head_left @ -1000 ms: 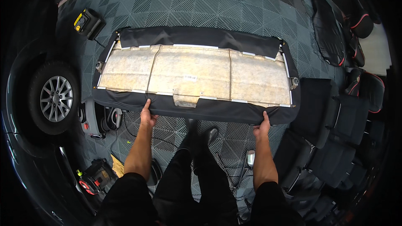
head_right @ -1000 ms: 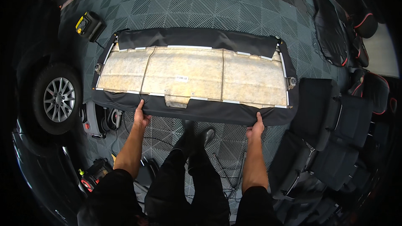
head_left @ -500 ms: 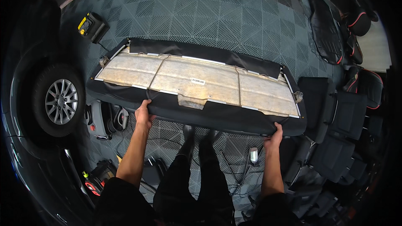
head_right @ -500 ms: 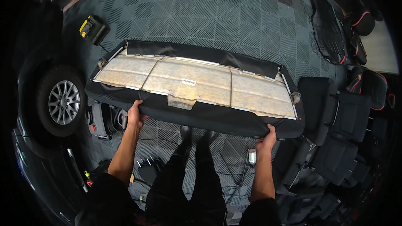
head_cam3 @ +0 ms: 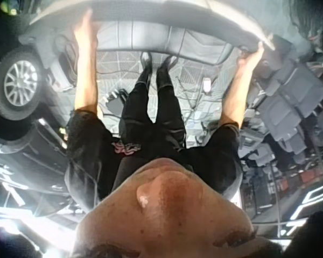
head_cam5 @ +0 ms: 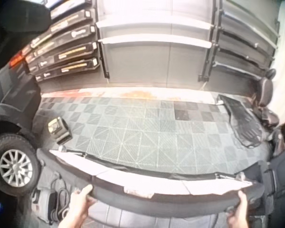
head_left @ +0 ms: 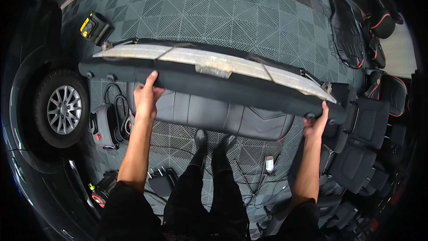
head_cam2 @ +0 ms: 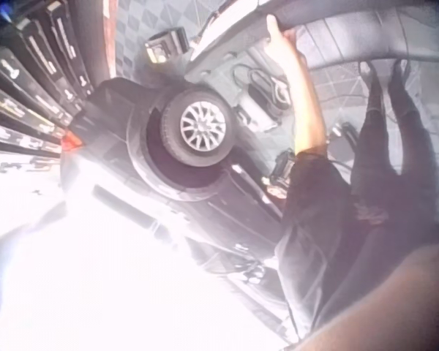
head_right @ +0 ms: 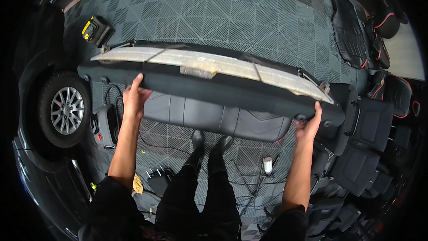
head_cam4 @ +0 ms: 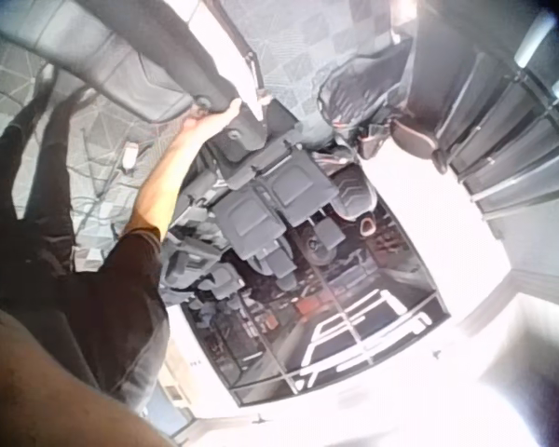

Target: The person removes the outer fabric cover from a car seat's foam base by unfastening elastic loops and then picks up a separate black seat cover.

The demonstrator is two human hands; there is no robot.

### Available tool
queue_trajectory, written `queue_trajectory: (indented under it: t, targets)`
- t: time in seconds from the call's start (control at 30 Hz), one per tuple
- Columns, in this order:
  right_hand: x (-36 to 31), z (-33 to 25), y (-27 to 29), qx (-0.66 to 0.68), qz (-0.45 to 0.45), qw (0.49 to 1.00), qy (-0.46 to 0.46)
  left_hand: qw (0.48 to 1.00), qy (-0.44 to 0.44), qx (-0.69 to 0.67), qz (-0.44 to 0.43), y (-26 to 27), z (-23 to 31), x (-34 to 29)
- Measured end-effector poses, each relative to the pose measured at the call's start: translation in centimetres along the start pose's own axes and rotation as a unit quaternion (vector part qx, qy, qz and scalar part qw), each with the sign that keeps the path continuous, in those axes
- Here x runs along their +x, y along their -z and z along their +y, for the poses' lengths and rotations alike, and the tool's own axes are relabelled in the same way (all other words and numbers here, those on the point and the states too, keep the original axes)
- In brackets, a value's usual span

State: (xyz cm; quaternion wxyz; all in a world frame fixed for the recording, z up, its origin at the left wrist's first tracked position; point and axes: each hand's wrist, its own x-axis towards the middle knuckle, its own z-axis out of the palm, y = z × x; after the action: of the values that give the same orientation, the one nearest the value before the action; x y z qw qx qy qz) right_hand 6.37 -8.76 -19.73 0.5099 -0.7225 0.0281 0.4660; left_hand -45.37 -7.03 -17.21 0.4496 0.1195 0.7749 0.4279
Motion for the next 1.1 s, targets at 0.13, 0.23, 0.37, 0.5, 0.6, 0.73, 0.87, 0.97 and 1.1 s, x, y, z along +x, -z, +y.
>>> queue_trajectory:
  t: [0.13,0.23,0.37,0.5,0.6,0.73,0.87,0.97,1.1]
  targets:
    - [2.5,-3.5,-4.8,-0.002,0.011,0.999,0.041,0.972,-0.206,0.114,0.02,-2.8,1.9,0.9]
    - [4.8,-5.1,-7.3,-0.015,0.051,0.996,0.071,0.775,-0.519,0.353,0.071,-4.8,3.8,0.4]
    - [5.7,-7.5,-10.7,-0.11,0.048,0.991,0.057,0.646,-0.597,0.476,-0.005,-11.1,6.7,4.4]
    - [7.2,-9.6,-13.3,-0.143,0.031,0.984,0.099,0.644,-0.607,0.465,0.006,-15.2,9.0,8.7]
    - [8.9,-7.6,-13.0,-0.122,-0.019,0.972,0.201,0.634,-0.596,0.492,0.018,-18.0,11.0,11.1]
    - [9.7,5.3,-7.6,-0.267,-0.287,0.881,0.265,0.62,-0.575,0.534,0.024,-21.2,12.9,13.7]
    - [3.6,20.2,0.7,-0.658,-0.33,0.675,0.044,0.64,-0.533,0.553,0.038,-21.5,13.0,15.8]
    - [2.2,28.5,12.1,-0.69,-0.348,0.634,-0.031,0.637,-0.531,0.558,0.027,-23.8,13.3,15.5]
    - [0.6,28.8,18.0,-0.6,-0.298,0.731,-0.132,0.652,-0.497,0.572,0.031,-22.8,14.0,17.3]
